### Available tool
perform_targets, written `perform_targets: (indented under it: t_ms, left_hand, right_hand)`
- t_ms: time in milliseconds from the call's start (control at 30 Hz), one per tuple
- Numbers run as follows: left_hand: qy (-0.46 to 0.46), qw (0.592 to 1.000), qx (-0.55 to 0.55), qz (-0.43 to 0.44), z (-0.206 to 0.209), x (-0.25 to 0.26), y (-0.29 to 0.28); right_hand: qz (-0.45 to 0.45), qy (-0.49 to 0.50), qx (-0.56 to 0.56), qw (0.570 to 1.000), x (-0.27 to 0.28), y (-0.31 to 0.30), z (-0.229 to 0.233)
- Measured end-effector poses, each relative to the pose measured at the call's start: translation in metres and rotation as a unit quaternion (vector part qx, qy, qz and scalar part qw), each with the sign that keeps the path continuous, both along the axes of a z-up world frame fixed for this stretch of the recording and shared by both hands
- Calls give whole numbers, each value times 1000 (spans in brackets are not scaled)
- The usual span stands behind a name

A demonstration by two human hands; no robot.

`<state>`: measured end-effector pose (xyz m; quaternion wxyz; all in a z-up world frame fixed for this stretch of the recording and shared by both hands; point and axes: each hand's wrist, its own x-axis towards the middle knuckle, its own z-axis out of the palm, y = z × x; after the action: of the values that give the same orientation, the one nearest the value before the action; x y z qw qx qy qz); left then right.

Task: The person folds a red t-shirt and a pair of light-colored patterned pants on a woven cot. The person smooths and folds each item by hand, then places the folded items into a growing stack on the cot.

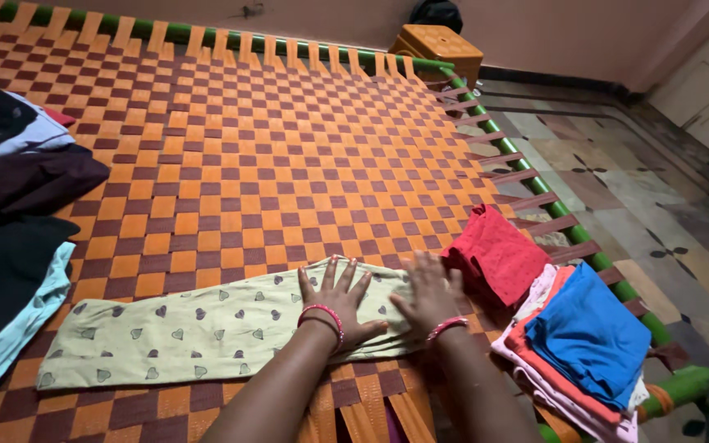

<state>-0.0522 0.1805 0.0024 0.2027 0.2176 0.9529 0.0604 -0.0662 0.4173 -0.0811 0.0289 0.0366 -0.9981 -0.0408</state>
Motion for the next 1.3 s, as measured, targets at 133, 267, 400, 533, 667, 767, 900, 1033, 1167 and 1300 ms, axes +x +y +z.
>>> perform_targets:
  t_ms: [133,267,400,533,667,767,900,1033,1167,1300]
  left_hand:
    - [14,998,-52,-25,-12,-9,3]
    - [27,998,-58,-23,-16,-7,3]
    - [-14,999,-31,-9,-3,-4,1]
    - [-6,1000,-16,-1,0,-1,-1]
    - [14,1000,-13,6,-7,-3,0]
    - [-3,1000,-10,3,-9,-5,1]
    - [-6,1000,-21,4,-5,-6,1]
    - [-14,1000,3,8,-3,-4,0]
    - [28,999,-15,1,-15,-6,0]
    - [29,999,-8,13,-16,-4,0]
  right_hand:
    - [228,-78,-258,936,3,-40,-33]
    - [163,-129,-142,968,1,-43,-9]
    - [30,-157,-21,987,0,-42,15]
    - [-38,-193,34,980,4,-40,15]
    - [69,-135,-30,988,9,-26,-1]
    - [55,-163,-41,984,7,-18,1]
    - [-100,-175,35,979,2,-12,9]
    - [-57,-36,85,994,-8,-1,-15]
    - [195,-56,-170,964,-12,-16,-39]
    - [136,-119,-142,973,3,-32,-20]
